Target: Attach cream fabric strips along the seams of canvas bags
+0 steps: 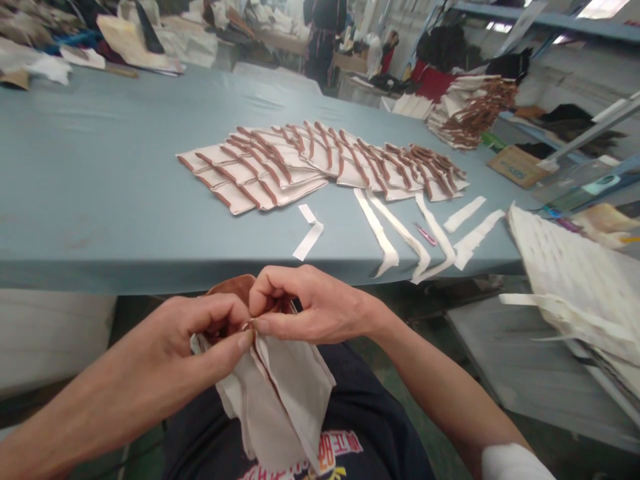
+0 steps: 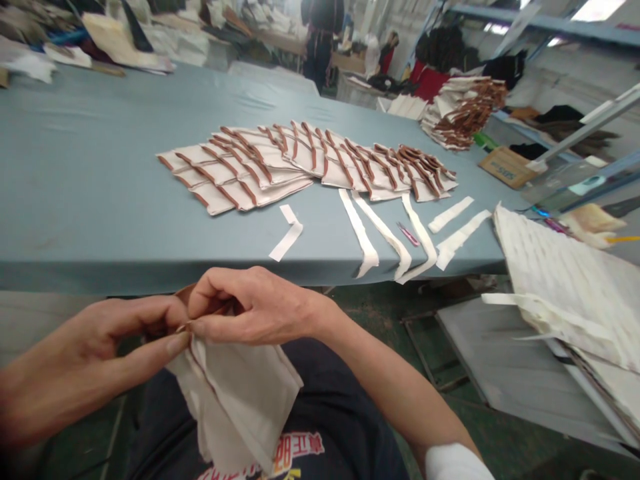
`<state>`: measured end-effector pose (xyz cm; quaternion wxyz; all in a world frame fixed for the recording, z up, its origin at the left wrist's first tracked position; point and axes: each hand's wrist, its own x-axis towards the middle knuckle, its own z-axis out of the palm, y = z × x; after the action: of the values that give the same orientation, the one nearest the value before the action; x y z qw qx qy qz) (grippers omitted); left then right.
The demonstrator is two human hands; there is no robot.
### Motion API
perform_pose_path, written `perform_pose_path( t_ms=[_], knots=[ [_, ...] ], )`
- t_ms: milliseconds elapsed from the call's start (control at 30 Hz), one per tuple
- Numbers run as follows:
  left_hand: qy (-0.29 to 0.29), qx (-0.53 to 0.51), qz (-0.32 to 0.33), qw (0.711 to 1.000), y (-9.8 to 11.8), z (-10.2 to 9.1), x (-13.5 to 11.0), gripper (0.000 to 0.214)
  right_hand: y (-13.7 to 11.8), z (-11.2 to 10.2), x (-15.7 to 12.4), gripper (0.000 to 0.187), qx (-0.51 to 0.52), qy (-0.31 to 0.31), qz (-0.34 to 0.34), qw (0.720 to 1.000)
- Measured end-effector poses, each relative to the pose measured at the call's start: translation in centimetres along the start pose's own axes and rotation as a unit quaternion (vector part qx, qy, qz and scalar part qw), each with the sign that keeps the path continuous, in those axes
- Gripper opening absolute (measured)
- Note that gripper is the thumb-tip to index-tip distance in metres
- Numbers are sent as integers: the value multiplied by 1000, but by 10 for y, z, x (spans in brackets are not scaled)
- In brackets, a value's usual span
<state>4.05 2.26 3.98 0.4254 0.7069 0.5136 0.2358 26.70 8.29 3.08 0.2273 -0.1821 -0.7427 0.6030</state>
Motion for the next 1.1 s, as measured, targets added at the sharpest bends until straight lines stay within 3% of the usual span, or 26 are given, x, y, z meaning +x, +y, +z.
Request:
perform_pose_path(
  t_ms=[167, 333, 433, 533, 600, 733, 967, 1100],
  knots=[
    [-2, 2, 22, 1000, -4, 1, -2, 32, -9, 0, -7, 17, -159, -6, -22, 987],
    [19, 1, 21, 1000, -13, 9, -7, 31, -11, 8, -11, 17, -290, 56, -93, 951],
    [33, -8, 24, 999, -9, 12, -8, 30, -9, 9, -9, 13, -247, 68, -76, 964],
    [49, -52, 24, 997, -12, 13, -8, 30, -7, 9, -6, 6, -158, 54, -17, 986],
    [50, -101, 6, 994, -18, 14, -9, 32, -7, 11, -5, 12, -118, 54, 5, 992],
    [32, -169, -26, 985, -29, 16, -13, 37, -9, 17, -3, 19, -118, 45, 16, 992],
    [92, -144, -5, 985, -33, 19, -21, 39, -14, 22, 1, 19, -152, 42, 32, 987],
    [1, -184, -57, 981, -38, 10, -20, 37, -9, 20, 1, 17, -122, 34, 50, 991]
  ],
)
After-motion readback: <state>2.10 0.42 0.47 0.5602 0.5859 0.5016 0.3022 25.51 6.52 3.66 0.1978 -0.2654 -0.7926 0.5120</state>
